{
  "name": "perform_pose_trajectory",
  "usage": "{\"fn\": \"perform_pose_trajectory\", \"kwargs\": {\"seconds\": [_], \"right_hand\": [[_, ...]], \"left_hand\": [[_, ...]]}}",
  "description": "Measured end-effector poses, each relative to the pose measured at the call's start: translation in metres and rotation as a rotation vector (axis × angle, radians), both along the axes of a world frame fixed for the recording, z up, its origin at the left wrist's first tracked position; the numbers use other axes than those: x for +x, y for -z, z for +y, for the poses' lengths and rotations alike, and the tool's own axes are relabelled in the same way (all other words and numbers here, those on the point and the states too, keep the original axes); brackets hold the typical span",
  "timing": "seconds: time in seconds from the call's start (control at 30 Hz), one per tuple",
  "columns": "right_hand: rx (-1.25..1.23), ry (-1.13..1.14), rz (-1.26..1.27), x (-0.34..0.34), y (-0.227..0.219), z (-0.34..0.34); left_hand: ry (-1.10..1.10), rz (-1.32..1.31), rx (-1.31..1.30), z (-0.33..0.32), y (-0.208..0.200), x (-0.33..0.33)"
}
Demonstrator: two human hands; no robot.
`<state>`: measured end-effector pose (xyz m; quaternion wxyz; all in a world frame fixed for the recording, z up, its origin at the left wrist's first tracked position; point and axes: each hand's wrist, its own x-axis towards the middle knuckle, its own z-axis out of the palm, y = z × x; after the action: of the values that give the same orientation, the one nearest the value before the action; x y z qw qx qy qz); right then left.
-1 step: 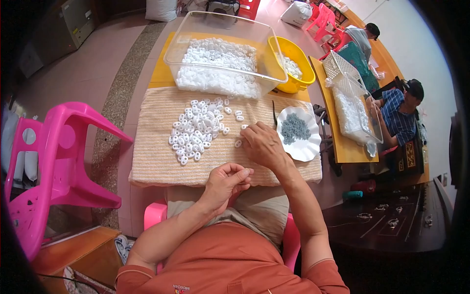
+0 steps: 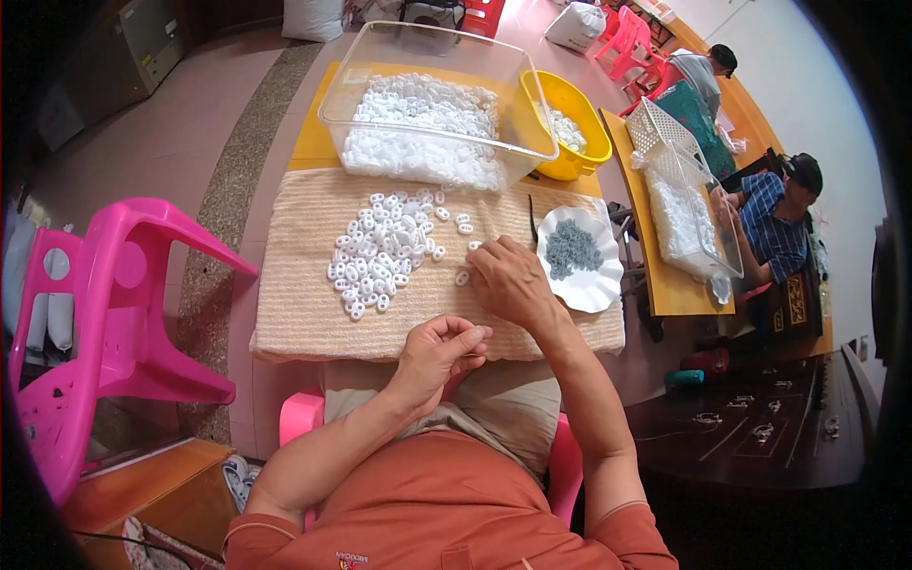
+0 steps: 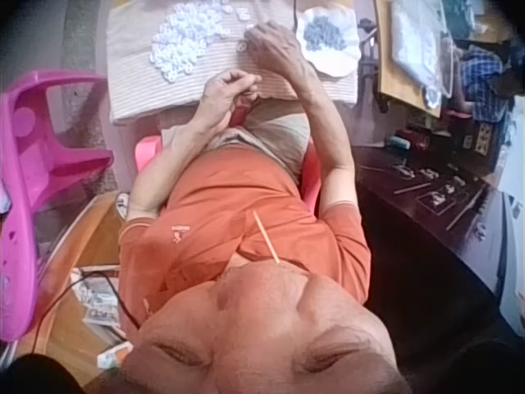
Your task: Assembling small plastic components by inserting grey pins into white figure-eight-shaped pieces.
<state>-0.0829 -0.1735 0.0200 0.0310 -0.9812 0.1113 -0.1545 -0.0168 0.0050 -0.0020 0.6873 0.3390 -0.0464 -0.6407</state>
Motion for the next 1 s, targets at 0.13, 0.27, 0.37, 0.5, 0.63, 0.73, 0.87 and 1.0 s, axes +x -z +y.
{"fn": "perform_pose_trajectory", "kwargs": {"seconds": [0.13, 0.27, 0.37, 0.5, 0.63, 0.73, 0.87, 1.0], "right_hand": [[0.019, -0.022, -0.019, -0.005, -0.006, 0.004], [0.072, -0.023, 0.016, -0.009, -0.007, 0.003], [0.087, -0.022, 0.031, -0.01, -0.008, 0.003], [0.083, 0.007, 0.091, -0.011, -0.012, 0.007], [0.066, 0.024, 0.177, -0.012, -0.015, 0.01], [0.065, 0.028, 0.167, -0.015, -0.015, 0.009], [0.207, 0.076, -0.037, -0.024, -0.013, 0.006], [0.459, 0.102, -0.186, -0.032, -0.009, 0.009]], "left_hand": [[0.001, -0.015, 0.002, 0.001, 0.0, 0.0], [0.005, -0.006, 0.007, 0.0, 0.0, -0.001], [0.004, -0.006, 0.013, 0.0, 0.001, -0.001], [-0.002, 0.001, 0.01, 0.0, 0.001, -0.001], [-0.005, 0.024, 0.0, 0.0, 0.001, 0.0], [-0.003, 0.0, 0.008, 0.0, -0.002, -0.001], [-0.003, 0.008, 0.007, -0.001, 0.0, 0.0], [-0.011, 0.0, 0.006, 0.0, 0.001, 0.0]]}}
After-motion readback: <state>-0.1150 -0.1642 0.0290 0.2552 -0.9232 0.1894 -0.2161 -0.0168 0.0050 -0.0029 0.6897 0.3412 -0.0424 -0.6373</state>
